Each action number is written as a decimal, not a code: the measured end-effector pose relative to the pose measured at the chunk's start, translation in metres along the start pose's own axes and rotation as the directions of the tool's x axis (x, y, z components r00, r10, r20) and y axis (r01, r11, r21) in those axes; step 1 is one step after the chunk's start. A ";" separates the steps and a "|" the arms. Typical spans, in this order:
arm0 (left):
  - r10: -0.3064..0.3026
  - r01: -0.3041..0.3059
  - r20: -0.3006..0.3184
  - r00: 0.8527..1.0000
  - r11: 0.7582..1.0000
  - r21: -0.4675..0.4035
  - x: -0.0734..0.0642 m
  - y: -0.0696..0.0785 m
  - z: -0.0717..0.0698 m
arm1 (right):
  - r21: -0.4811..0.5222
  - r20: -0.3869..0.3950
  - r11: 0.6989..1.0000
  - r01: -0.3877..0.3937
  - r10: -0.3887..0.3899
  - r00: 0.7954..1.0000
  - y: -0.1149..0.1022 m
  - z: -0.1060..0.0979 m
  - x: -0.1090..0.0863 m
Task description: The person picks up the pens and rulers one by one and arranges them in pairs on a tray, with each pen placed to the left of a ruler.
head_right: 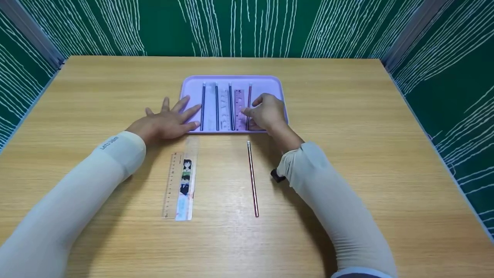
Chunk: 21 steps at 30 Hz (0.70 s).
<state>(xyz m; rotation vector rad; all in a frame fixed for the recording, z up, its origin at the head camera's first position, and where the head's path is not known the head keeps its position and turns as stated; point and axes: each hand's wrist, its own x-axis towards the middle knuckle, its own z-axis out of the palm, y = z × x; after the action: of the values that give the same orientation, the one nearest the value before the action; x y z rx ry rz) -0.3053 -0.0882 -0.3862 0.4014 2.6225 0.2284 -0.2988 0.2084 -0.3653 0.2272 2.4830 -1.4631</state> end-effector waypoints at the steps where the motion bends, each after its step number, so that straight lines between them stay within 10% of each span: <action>1: 0.002 -0.002 0.000 1.000 1.000 0.000 0.000 0.000 0.000 | -0.006 0.003 1.000 0.000 0.000 1.000 -0.001 0.001 -0.002; 21: -0.020 0.021 0.015 1.000 1.000 -0.018 0.000 0.002 -0.001 | 0.159 0.224 0.986 -0.044 0.008 0.975 -0.015 0.038 -0.033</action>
<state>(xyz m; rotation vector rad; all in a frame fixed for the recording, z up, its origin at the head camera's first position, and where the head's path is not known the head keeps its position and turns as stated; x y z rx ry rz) -0.3057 -0.0866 -0.3851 0.3686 2.6070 0.2410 -0.2659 0.1674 -0.3606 0.1177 2.1794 -1.5886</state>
